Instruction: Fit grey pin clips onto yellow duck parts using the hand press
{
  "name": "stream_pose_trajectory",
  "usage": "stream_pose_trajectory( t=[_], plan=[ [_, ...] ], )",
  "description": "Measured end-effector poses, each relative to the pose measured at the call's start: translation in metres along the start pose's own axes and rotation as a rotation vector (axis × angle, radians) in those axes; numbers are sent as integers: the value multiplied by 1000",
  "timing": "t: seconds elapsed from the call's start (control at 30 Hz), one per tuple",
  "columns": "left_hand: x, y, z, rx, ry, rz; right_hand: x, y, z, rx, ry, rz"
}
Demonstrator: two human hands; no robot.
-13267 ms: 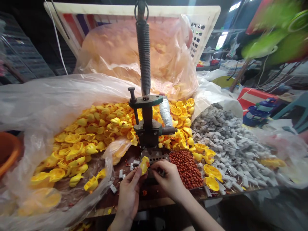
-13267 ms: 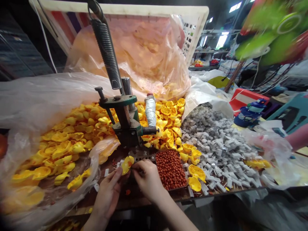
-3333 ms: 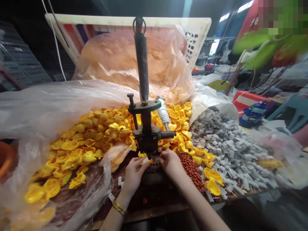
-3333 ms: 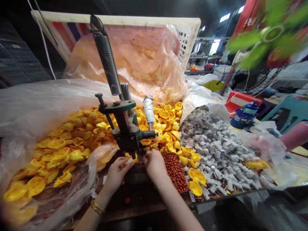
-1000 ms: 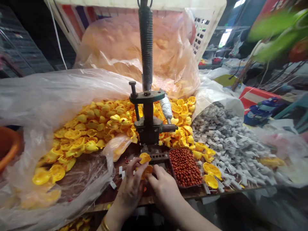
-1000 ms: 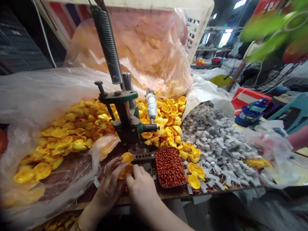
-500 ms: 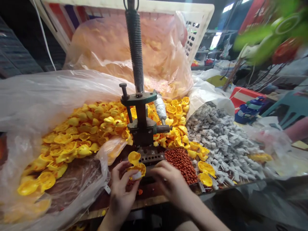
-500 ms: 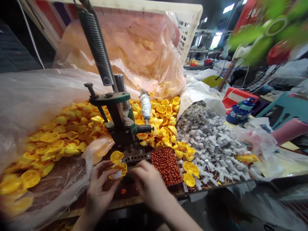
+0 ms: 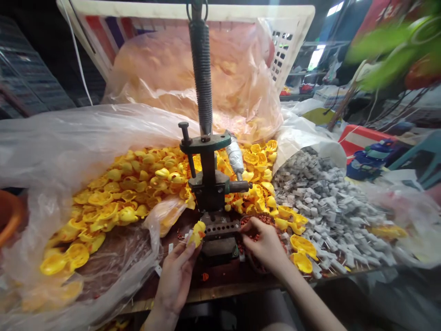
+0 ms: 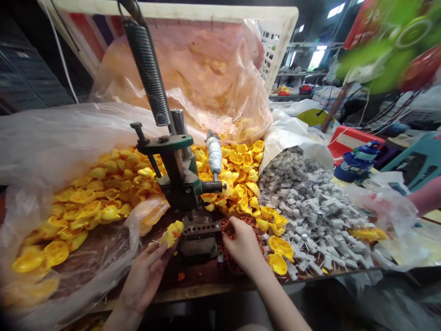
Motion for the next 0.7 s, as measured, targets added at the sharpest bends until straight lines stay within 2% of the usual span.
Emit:
stream_pose_trajectory(
  t=[0.1, 0.27, 0.37, 0.53, 0.7],
  plan=[
    [-5, 5, -3, -1, -15, -24, -26, 23, -12, -103, -45, 368],
    [-11, 12, -6, -77, 7, -13, -52, 53, -25, -53, -127, 507],
    [-12, 14, -6, -118, 9, 0, -54, 53, -26, -29, -152, 519],
    [-10, 13, -5, -116, 26, 12, -55, 46, -26, -21, -169, 537],
    [-10, 11, -7, -116, -3, 34, -52, 50, -27, -78, -124, 565]
  ],
)
Point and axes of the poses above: each hand's wrist, its own z-axis towards the middle knuckle, its own y-axis out of the palm, x = y × z, the point moved 6 cm from there along z, towards the middle knuckle, and after that the axes turned 13 degrees about y, right-handed, at the moved point
